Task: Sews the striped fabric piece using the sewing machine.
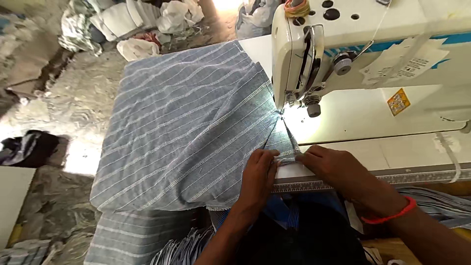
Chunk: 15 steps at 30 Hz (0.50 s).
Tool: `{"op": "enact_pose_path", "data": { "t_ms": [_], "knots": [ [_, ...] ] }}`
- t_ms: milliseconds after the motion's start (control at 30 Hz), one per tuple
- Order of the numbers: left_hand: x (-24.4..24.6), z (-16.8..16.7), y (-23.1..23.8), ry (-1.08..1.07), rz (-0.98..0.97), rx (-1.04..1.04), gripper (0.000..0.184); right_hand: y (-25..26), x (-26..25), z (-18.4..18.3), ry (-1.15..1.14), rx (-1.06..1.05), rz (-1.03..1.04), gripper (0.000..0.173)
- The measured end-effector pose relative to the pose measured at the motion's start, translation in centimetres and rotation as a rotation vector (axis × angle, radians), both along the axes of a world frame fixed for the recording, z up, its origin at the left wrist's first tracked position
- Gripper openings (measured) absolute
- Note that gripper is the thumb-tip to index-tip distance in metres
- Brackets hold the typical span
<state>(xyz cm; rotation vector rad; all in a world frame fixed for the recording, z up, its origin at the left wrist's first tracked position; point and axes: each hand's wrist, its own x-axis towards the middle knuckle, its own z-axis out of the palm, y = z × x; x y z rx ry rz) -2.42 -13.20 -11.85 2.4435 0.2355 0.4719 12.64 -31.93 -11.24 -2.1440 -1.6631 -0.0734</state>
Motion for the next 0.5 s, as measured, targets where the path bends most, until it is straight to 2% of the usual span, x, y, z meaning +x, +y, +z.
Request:
{"op": "enact_pose_path", "data": {
  "t_ms": [67, 167, 233, 333, 433, 500],
  "knots": [
    [-0.1, -0.6, 0.3, -0.044, -0.060, 0.024, 0.022, -0.2, 0.5, -0.1, -0.068, 0.000, 0.086, 0.025],
    [0.3, -1.2, -0.3, -0.071, -0.074, 0.125, 0.024, 0.4, 0.2, -0.2, -0.098, 0.004, 0.027, 0.017],
    [0.7, -0.8, -1.0, -0.064, -0.021, 0.154, 0.019, 1.0, -0.2, -0.2, -0.054, -0.015, -0.085, 0.020],
    [1.1, 0.6, -1.6, 0.012, 0.059, 0.101, 0.016, 1.8, -1.6, 0.7, 0.149, -0.060, -0.292, 0.026],
    [2.8, 1.5, -1.4, 0.181, 0.129, 0.084, 0.022, 2.6, -2.9, 0.9, 0.312, 0.051, -0.528, 0.028],
    [3.7, 1.2, -0.7, 0.183, 0.054, 0.127, 0.017, 3.0, -3.5, 0.4, 0.301, 0.100, -0.621, 0.029]
  ]
}}
